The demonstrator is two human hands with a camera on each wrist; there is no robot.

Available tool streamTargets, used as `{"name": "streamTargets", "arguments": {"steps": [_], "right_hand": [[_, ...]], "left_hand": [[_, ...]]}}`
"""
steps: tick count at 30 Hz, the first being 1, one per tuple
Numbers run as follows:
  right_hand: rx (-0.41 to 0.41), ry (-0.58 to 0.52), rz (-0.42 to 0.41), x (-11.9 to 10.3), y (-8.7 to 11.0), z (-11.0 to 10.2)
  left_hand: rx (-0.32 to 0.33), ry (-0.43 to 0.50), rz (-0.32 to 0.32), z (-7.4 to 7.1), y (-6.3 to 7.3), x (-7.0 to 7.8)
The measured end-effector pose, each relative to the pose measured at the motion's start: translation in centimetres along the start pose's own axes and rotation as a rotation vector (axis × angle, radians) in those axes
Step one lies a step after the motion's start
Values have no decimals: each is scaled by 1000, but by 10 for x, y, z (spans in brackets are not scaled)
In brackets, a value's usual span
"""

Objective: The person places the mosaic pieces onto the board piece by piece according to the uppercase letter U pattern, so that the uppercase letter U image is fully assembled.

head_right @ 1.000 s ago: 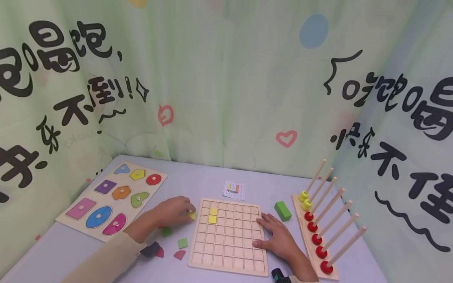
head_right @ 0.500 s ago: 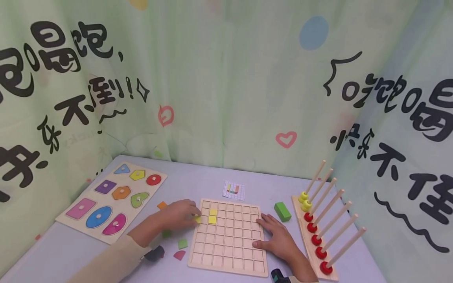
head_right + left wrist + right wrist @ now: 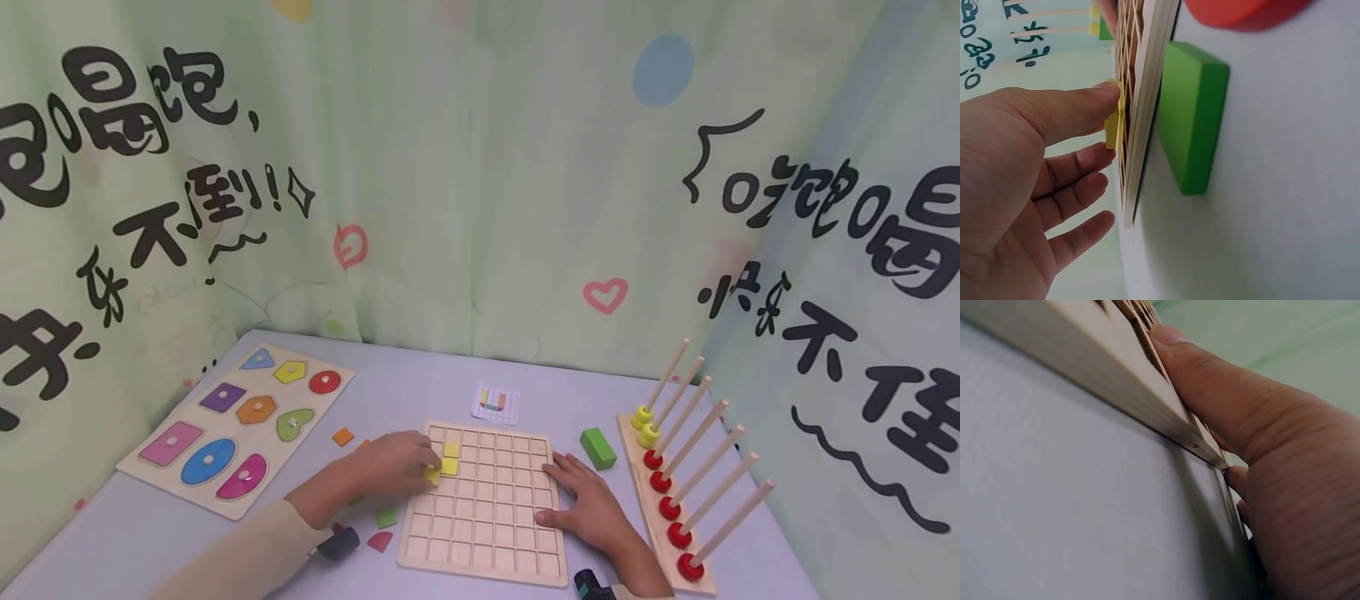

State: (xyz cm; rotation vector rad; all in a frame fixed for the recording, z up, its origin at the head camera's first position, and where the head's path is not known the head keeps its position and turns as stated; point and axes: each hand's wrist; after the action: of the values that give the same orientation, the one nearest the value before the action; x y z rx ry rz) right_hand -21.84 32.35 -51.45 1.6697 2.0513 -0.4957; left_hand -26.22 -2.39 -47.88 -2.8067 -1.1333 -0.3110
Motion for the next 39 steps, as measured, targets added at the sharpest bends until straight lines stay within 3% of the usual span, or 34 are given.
{"name": "streamTargets", "arguments": {"steps": [16, 39], "right_hand": [[3, 7, 3, -1, 1, 0], [-1, 2, 18, 0, -1, 1]], "left_hand": [[-11, -9, 70, 3, -8, 13], [-14, 0, 62, 3, -12, 20]]}}
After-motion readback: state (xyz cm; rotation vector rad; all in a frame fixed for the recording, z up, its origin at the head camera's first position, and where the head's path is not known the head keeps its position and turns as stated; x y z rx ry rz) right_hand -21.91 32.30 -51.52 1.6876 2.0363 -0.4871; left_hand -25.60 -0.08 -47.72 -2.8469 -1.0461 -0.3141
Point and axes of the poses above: each hand's wrist, its own y-axis away from the middle knuckle, its own z-axis out of the palm, x = y × z, and after that the axes turned 1 degree about z, right-handed
